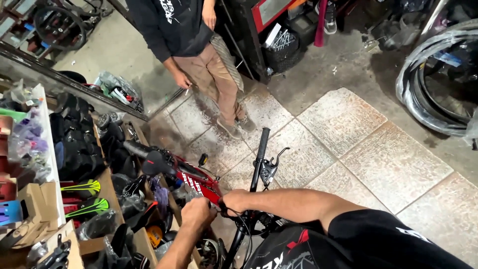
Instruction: Adjusting and tightening the handlebars of a red mountain bike using hex keys in a workshop environment.
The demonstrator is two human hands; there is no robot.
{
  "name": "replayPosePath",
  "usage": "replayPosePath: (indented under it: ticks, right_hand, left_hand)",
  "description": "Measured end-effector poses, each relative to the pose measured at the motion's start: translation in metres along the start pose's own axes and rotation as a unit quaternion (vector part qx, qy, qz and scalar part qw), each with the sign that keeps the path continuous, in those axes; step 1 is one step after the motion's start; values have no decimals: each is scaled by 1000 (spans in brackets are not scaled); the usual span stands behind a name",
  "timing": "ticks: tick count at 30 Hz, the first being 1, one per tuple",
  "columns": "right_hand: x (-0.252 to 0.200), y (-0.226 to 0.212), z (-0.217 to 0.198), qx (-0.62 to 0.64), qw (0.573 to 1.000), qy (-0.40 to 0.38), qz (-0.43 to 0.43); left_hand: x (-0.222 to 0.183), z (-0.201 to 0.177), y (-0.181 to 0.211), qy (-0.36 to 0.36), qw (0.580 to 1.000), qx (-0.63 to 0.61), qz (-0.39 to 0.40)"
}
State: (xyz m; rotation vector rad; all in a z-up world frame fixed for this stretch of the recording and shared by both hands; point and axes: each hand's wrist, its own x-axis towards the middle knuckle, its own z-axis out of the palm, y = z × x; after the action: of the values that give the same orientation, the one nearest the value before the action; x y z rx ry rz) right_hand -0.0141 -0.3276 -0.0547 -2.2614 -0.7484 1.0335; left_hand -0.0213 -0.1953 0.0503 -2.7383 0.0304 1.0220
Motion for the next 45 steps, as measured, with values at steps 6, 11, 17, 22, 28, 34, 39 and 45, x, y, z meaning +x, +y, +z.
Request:
replayPosePath:
  ticks: [6,11,17,22,28,34,39,45]
  right_hand:
    - [-4,-1,-4,12,1000,-9,7]
    - [-16,-9,-14,67,997,-13,42]
    - [12,9,2,65,998,-20,5]
    - [31,17,11,15,1000,-16,-4]
    - [33,20,17,-8,999,7,-33]
    - [8,5,-3,32,999,-12,7]
    - [-6,-9,-12,56,998,-30,31]
    - [6,1,-2,13,1000,-16,5]
  left_hand:
    - [2,18,-8,22,999,-11,23]
    - [11,41,-8,29,999,41,7]
    - [10,49,-18,36,997,48,40]
    - [-7,29,-14,43,999,-3,-8]
    - [14,34,-13,54,997,59,9]
    - [-2,16,-2,46,998,-5,-38]
    - [21,42,-8,76,996,53,17]
    - [14,41,-15,82,997,9,7]
